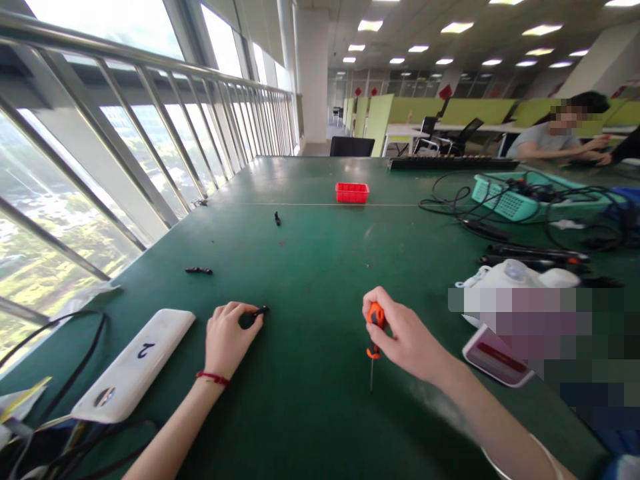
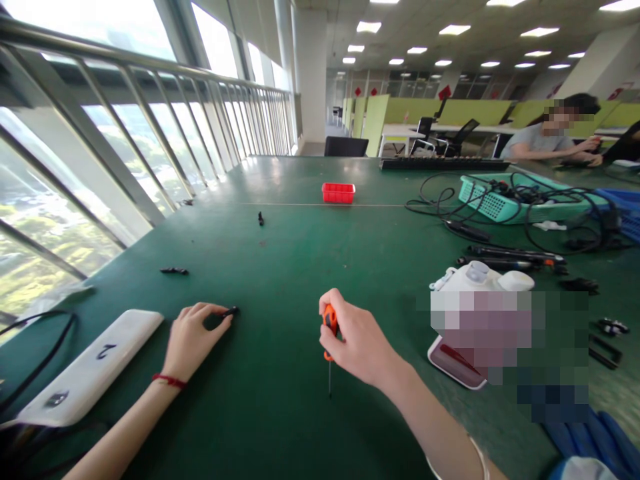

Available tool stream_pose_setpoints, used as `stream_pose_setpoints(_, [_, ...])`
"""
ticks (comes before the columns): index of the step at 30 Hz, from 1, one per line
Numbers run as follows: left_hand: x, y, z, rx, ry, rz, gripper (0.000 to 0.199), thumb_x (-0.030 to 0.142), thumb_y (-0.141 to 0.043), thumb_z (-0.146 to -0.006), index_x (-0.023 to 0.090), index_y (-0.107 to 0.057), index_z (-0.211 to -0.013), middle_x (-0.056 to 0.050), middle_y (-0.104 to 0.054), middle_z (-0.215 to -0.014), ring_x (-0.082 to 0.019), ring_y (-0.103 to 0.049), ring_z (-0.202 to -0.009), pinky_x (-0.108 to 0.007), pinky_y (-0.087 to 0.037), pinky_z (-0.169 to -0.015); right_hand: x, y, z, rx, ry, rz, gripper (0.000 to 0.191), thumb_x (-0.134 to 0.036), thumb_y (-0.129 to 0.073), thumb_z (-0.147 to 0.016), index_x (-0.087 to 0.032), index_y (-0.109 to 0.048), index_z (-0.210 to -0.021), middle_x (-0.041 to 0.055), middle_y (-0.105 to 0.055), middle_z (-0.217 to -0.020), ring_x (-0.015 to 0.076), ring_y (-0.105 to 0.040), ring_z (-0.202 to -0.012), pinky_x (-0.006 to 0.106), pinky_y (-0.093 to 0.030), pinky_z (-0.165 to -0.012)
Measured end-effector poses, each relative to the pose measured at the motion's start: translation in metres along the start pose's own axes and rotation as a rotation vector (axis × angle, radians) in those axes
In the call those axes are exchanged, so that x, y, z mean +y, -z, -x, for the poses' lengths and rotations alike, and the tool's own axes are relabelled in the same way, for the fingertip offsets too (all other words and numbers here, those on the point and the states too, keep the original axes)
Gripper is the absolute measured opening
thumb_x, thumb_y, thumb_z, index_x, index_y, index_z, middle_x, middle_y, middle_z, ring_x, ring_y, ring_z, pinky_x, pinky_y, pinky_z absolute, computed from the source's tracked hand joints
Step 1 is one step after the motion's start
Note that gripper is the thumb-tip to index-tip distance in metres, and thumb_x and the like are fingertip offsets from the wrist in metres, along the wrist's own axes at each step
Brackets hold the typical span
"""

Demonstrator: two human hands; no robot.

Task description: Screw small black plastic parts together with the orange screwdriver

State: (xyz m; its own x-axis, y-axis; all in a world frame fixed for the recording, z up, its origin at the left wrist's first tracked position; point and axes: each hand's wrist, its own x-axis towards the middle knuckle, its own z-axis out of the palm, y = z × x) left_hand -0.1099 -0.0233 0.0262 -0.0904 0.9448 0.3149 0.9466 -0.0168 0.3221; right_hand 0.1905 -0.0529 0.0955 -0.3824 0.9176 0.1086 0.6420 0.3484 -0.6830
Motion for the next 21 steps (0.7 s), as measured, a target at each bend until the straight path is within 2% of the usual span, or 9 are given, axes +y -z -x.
stream_pose_setpoints(4, [0.052,-0.025,-0.006,-0.099,-0.277,0.166,0.012,0.028,-0.056,-0.076,0.020,-0.065,-0.078,-0.003,-0.063,-0.086,-0.022,-0.052,-0.090,-0.036,-0.042,-0.080,-0.002,0.020,0.002,0.124,0.019,0.297,0.008,-0.027,-0.038,-0.087,-0.022,-0.036,-0.093,-0.0044,-0.050,-0.064,0.0111,-0.049,-0.050,0.023,-0.033,-0.051])
stream_pose_setpoints(7, [0.085,-0.044,-0.017,-0.208,-0.387,0.295,0.009,0.024,-0.059,-0.075,0.021,-0.066,-0.080,-0.002,-0.063,-0.087,-0.020,-0.052,-0.089,-0.034,-0.042,-0.080,0.001,0.027,0.003,0.135,0.022,0.434,0.014,-0.034,-0.037,-0.089,-0.022,-0.038,-0.096,-0.0017,-0.056,-0.069,0.0129,-0.054,-0.053,0.023,-0.033,-0.050])
stream_pose_setpoints(9, [0.099,-0.054,-0.024,-0.270,-0.420,0.357,0.009,0.025,-0.061,-0.075,0.022,-0.067,-0.081,-0.002,-0.063,-0.087,-0.020,-0.052,-0.089,-0.034,-0.042,-0.081,0.002,0.032,0.004,0.111,-0.007,0.506,0.017,-0.039,-0.039,-0.088,-0.023,-0.041,-0.092,-0.0018,-0.058,-0.068,0.0143,-0.055,-0.054,0.024,-0.032,-0.049])
stream_pose_setpoints(12, [0.105,-0.060,-0.031,-0.304,-0.408,0.393,0.010,0.028,-0.063,-0.075,0.023,-0.068,-0.081,-0.002,-0.063,-0.086,-0.020,-0.052,-0.089,-0.036,-0.040,-0.082,0.002,0.040,0.006,0.026,-0.073,0.534,0.022,-0.044,-0.045,-0.085,-0.023,-0.045,-0.080,-0.0043,-0.055,-0.057,0.0139,-0.053,-0.050,0.023,-0.031,-0.048])
stream_pose_setpoints(15, [0.102,-0.062,-0.032,-0.297,-0.413,0.404,0.011,0.028,-0.063,-0.075,0.023,-0.068,-0.082,-0.002,-0.062,-0.086,-0.020,-0.052,-0.089,-0.036,-0.040,-0.082,-0.002,0.049,0.003,-0.025,-0.035,0.465,0.019,-0.042,-0.050,-0.082,-0.024,-0.048,-0.076,-0.0058,-0.055,-0.055,0.0113,-0.051,-0.049,0.022,-0.032,-0.048])
stream_pose_setpoints(17, [0.101,-0.063,-0.031,-0.289,-0.420,0.409,0.012,0.027,-0.064,-0.074,0.023,-0.068,-0.084,-0.001,-0.062,-0.086,-0.020,-0.052,-0.089,-0.036,-0.040,-0.082,-0.008,0.057,-0.003,0.053,-0.007,0.437,0.017,-0.041,-0.052,-0.081,-0.024,-0.051,-0.078,-0.0055,-0.055,-0.056,0.0106,-0.049,-0.049,0.021,-0.031,-0.049])
stream_pose_setpoints(21, [0.100,-0.064,-0.030,-0.254,-0.405,0.412,0.012,0.025,-0.065,-0.072,0.022,-0.065,-0.083,-0.001,-0.062,-0.087,-0.020,-0.051,-0.090,-0.036,-0.040,-0.082,-0.025,0.074,-0.023,0.318,0.033,0.331,0.021,-0.042,-0.056,-0.077,-0.024,-0.056,-0.087,-0.0034,-0.053,-0.056,0.0101,-0.045,-0.045,0.022,-0.030,-0.045])
